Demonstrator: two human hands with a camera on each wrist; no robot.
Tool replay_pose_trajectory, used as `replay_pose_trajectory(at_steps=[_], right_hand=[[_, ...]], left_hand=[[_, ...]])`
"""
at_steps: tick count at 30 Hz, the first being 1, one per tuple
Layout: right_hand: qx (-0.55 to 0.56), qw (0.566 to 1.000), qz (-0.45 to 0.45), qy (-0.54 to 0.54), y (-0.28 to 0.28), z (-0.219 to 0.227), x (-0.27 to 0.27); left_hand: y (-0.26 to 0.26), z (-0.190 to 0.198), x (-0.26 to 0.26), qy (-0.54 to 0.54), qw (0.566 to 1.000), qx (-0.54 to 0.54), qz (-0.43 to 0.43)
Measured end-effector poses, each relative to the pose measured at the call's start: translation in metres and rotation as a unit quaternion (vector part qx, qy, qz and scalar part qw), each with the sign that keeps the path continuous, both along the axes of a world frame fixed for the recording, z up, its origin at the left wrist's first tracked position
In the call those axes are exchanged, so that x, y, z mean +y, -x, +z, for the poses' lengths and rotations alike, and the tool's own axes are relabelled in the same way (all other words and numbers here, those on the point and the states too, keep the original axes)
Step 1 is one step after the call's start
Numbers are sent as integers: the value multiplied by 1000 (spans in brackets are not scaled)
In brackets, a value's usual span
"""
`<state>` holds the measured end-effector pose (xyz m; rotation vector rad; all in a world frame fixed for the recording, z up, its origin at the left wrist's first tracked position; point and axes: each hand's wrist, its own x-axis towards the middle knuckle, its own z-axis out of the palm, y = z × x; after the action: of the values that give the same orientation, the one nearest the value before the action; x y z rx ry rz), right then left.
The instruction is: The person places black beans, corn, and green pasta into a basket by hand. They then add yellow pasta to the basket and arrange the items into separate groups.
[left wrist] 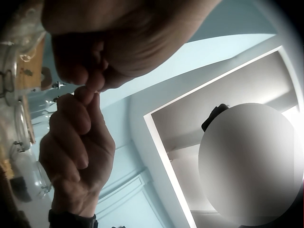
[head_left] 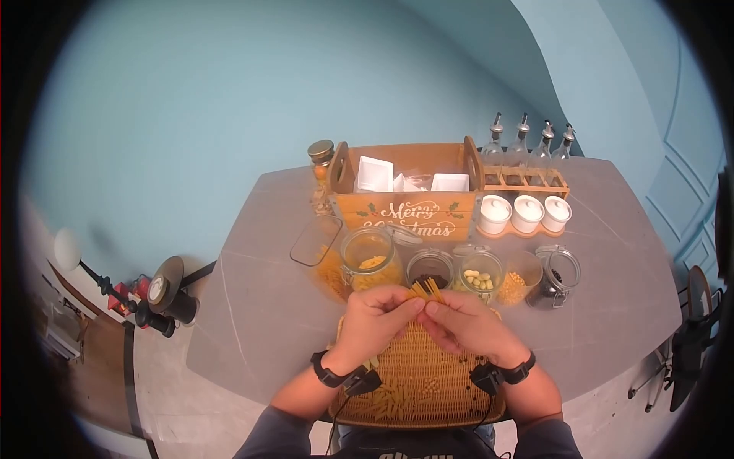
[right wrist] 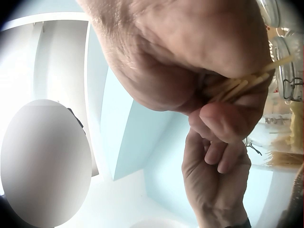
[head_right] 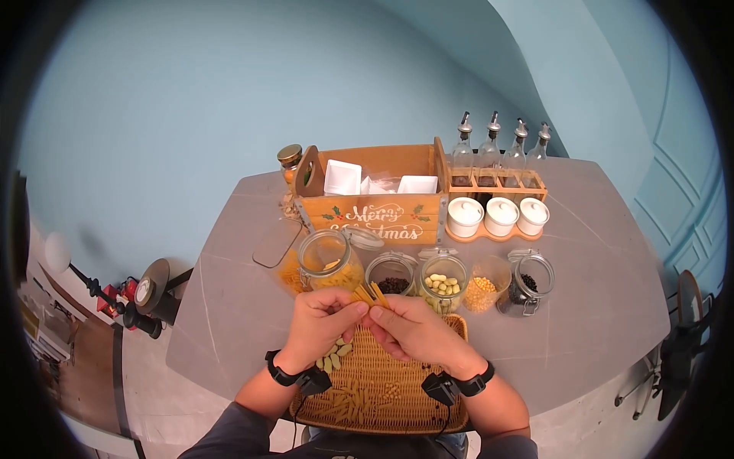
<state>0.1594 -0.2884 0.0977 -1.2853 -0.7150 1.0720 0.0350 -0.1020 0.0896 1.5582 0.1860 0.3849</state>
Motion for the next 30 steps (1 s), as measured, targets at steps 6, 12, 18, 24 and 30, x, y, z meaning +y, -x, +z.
replay_pose_trajectory(at_steps=[6,12,18,24,30], right_hand=[[-108,993,-57,-10,9,-2,5],[-259,956,-139,-28,14,-15,12],[-292,942,-161,-23,16,-11,12],[-285,946,-153,-31,17,-12,12],[-281,950,-138,-23,18,-12,12]], left_hand=[[-2,-3,-1,10,1000,-6,13],[-4,-7,0,13,1000,-10,26],[-7,-10,-1,31,999,-25,20],[-5,-9,-1,16,999,-29,22],[-5,-9,-3,26,998,-42,26]])
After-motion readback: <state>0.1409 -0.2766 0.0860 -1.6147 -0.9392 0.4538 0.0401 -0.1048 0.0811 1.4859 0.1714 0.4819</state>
